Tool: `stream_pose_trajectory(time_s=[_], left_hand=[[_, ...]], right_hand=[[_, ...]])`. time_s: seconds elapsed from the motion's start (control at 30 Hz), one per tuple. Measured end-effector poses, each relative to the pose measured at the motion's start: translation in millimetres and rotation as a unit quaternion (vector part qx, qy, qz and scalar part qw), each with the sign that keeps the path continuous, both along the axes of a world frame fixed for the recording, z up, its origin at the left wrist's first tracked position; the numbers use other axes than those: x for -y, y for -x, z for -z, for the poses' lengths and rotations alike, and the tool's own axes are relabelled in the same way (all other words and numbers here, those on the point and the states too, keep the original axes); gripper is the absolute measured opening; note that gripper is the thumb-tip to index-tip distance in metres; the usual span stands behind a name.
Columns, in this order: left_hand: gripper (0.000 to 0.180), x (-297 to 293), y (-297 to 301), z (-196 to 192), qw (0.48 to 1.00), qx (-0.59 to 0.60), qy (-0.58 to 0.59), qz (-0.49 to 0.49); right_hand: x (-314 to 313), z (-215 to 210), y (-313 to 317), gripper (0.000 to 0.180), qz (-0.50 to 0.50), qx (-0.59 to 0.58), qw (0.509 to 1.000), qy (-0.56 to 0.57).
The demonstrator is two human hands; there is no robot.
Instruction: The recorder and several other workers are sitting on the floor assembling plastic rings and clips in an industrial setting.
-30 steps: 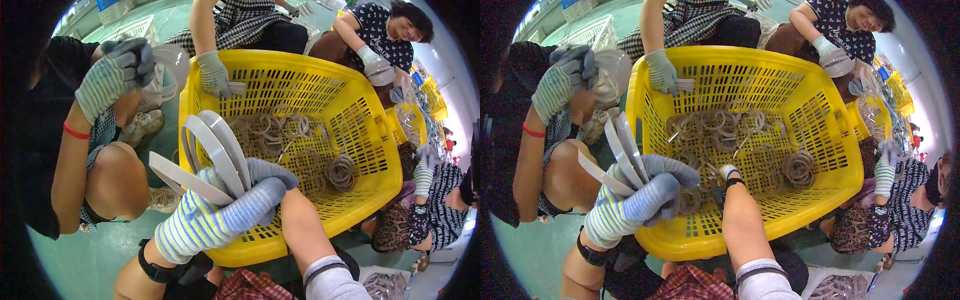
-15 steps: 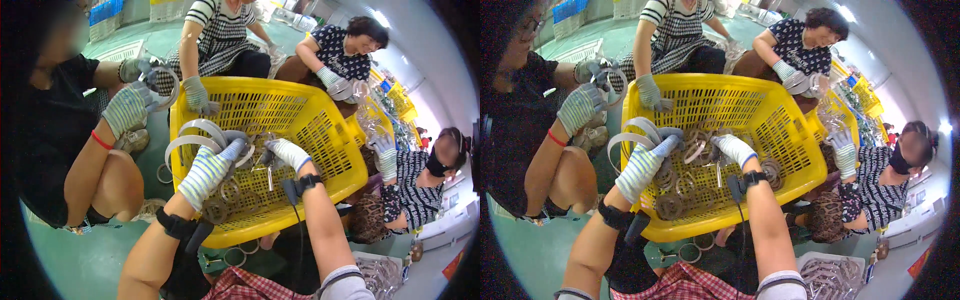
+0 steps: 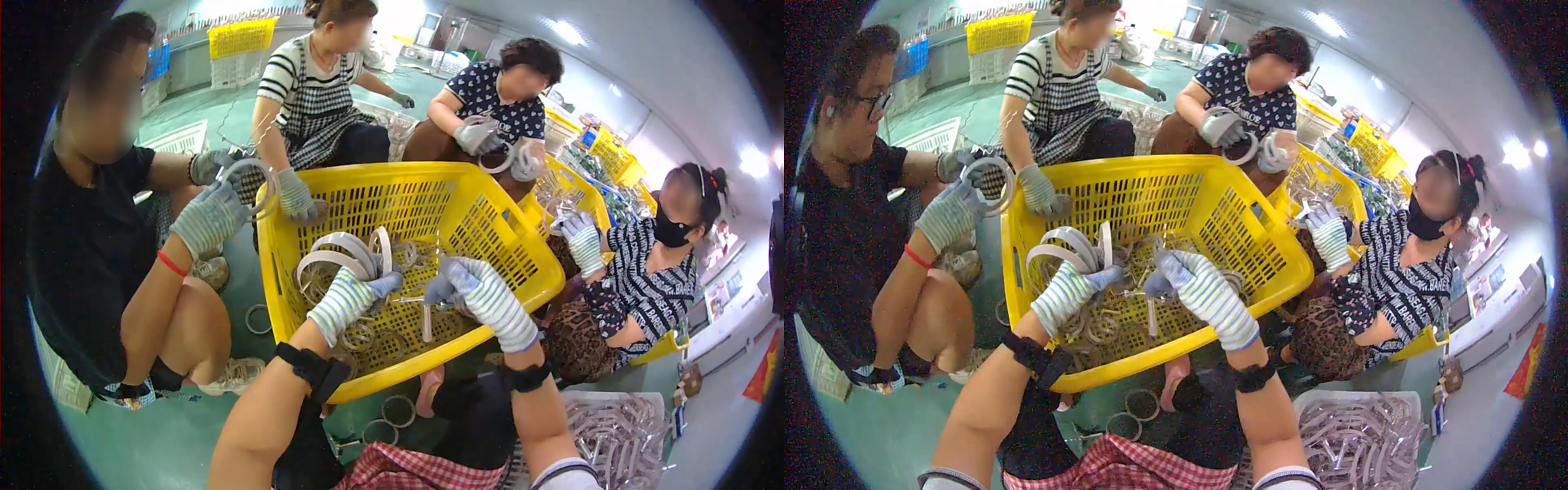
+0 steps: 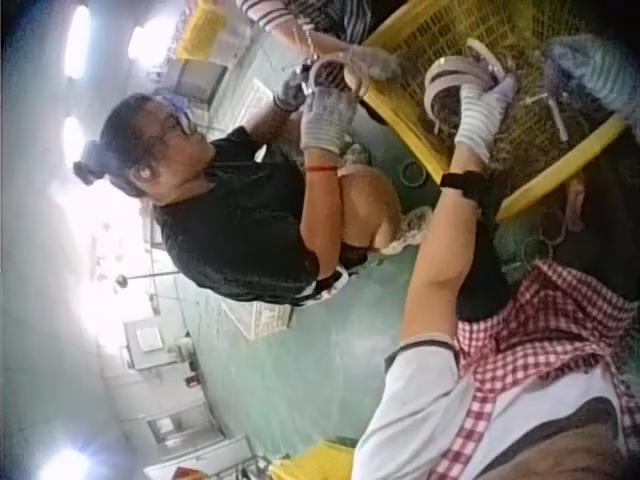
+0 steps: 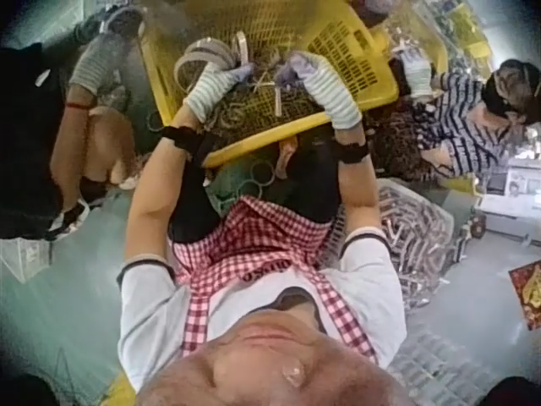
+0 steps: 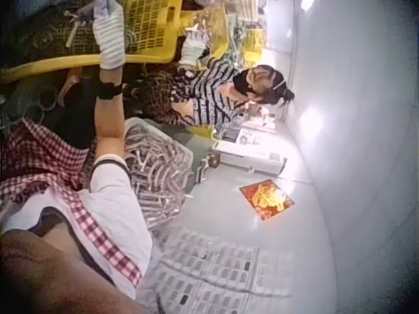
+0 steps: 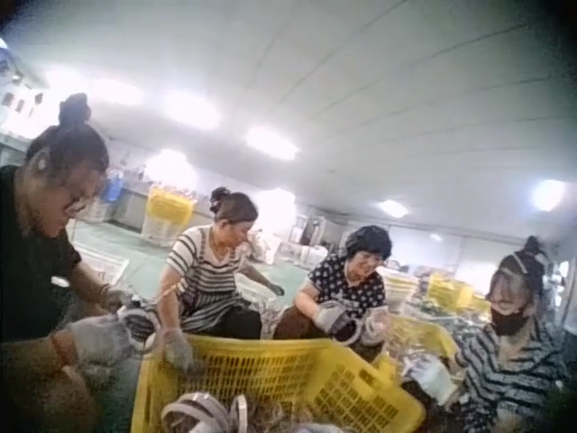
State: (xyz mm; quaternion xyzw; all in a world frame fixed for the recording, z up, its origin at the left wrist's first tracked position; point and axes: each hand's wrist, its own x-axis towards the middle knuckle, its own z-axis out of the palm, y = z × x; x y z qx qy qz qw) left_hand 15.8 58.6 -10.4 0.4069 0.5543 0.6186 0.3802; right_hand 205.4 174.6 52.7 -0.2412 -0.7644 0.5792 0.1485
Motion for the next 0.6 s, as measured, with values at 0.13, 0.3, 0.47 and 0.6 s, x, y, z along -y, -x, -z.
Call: stream_pose_trajectory(time_s=[0.13,0.3,0.47,0.6], left_hand=[[0.017,13,1,-13,0.999,0.023,-0.031,0.003],[0.014,16,-13,-29,0.995,0.085,-0.044,-0.011],[0.019,19,-12,-22,0.988,0.127,-0.034,0.086],[0.020,20,-19,-30,0.990,0.117,-0.034,0.064]], right_hand=[[12,29,6,0.023,0.138,-0.200,0.958,-0.153],[-5,74,-16,0.038,0.043,-0.092,0.991,-0.085],[11,72,-6,0.043,-0.023,-0.008,1.000,0.013],[10,63,-7,0.037,-0.059,0.007,0.996,0.072]])
